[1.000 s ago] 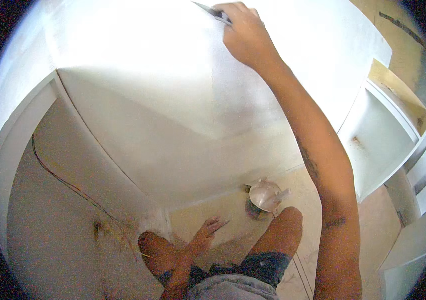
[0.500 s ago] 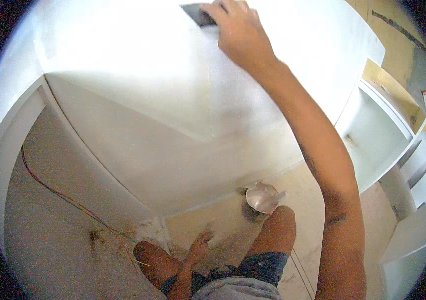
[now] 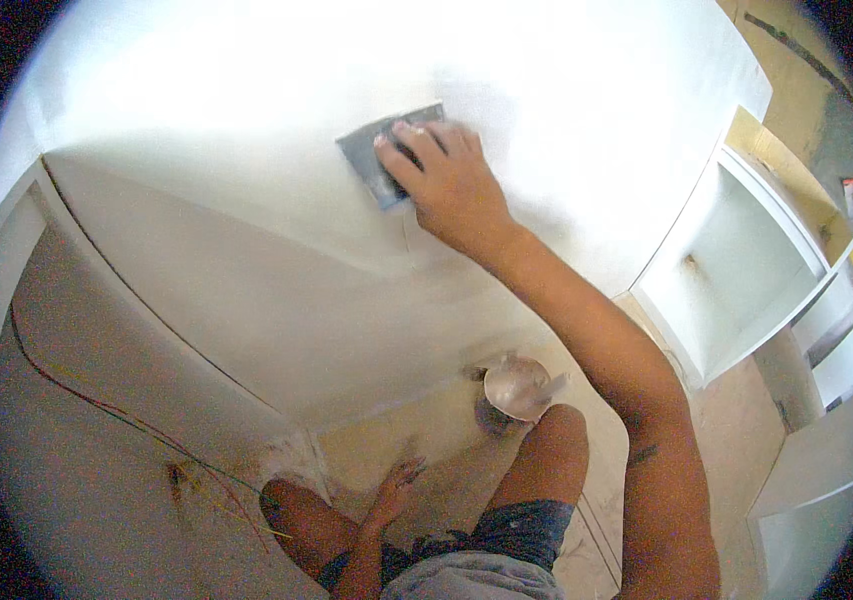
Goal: Applying joint compound to a drywall corner using two putty knives.
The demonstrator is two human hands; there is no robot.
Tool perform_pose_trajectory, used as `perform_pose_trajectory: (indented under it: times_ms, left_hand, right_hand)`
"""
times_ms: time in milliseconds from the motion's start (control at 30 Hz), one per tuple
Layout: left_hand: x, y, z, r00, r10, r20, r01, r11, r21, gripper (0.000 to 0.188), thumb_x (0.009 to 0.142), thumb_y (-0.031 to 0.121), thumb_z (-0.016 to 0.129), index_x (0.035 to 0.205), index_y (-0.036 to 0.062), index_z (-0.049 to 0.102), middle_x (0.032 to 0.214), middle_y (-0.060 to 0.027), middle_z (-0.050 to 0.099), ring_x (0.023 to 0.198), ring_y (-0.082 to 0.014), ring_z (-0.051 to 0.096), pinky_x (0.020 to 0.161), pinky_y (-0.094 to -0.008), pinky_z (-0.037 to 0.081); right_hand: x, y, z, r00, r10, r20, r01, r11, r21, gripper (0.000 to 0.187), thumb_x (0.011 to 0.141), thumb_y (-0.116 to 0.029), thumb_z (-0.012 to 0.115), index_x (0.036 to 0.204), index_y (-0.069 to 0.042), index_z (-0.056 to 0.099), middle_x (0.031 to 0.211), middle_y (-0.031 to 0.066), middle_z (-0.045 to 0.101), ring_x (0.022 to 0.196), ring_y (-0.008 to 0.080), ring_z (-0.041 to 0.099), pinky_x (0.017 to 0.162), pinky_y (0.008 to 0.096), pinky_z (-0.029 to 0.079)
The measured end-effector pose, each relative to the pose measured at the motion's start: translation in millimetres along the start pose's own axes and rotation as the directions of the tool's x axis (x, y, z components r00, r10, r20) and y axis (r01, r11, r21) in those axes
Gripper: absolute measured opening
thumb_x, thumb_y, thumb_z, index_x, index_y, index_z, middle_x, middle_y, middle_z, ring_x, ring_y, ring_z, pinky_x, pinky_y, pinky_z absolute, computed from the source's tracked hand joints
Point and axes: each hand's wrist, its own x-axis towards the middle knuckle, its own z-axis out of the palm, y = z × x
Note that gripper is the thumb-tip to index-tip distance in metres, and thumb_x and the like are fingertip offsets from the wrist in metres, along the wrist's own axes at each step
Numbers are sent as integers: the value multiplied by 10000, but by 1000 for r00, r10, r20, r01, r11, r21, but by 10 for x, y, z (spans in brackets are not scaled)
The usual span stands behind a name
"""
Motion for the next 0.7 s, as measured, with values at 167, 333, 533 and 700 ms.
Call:
perform_pose_trajectory:
  times_ms: [167, 333, 533, 700]
  left_hand:
    - [-30, 74, 33, 998, -47, -31, 48, 999, 25, 583, 817, 4, 383, 1379, 112, 495, 1393, -161, 496, 1306, -335, 433, 1135, -423, 270]
    - [42, 474, 30, 981, -183, -61, 187, 981, 61, 472, 898, 114, 431, 1363, 89, 506, 1367, -183, 509, 1283, -317, 461, 1105, -419, 310]
    - [-15, -130, 92, 964, -267, 10, 267, 963, -24, 404, 983, 265, 475, 1328, 57, 508, 1279, -162, 568, 1167, -325, 553, 1017, -434, 412]
    - [329, 1004, 48, 940, -341, -11, 76, 239, -968, 396, 980, 313, 501, 1291, 68, 505, 1186, -103, 616, 1088, -284, 603, 881, -402, 506]
  right_hand:
    - [-534, -249, 257, 996, -14, 92, 13, 1000, 11, 576, 705, -48, 648, 1265, -105, 528, 1247, 105, 515, 1144, 292, 471, 976, 484, 380]
    - [-1119, -409, 519, 984, -55, 172, 53, 998, 18, 508, 759, -114, 613, 1260, -115, 531, 1236, 97, 521, 1167, 276, 468, 996, 481, 378]
    - [-1633, -565, 754, 953, -126, 274, 119, 992, 42, 478, 795, -135, 593, 1266, -118, 519, 1236, 101, 520, 1169, 269, 471, 1000, 474, 386]
    - [-1987, -739, 693, 925, -44, 378, -4, 992, 126, 494, 777, -97, 611, 1261, -100, 511, 1226, 125, 517, 1142, 293, 482, 1012, 467, 384]
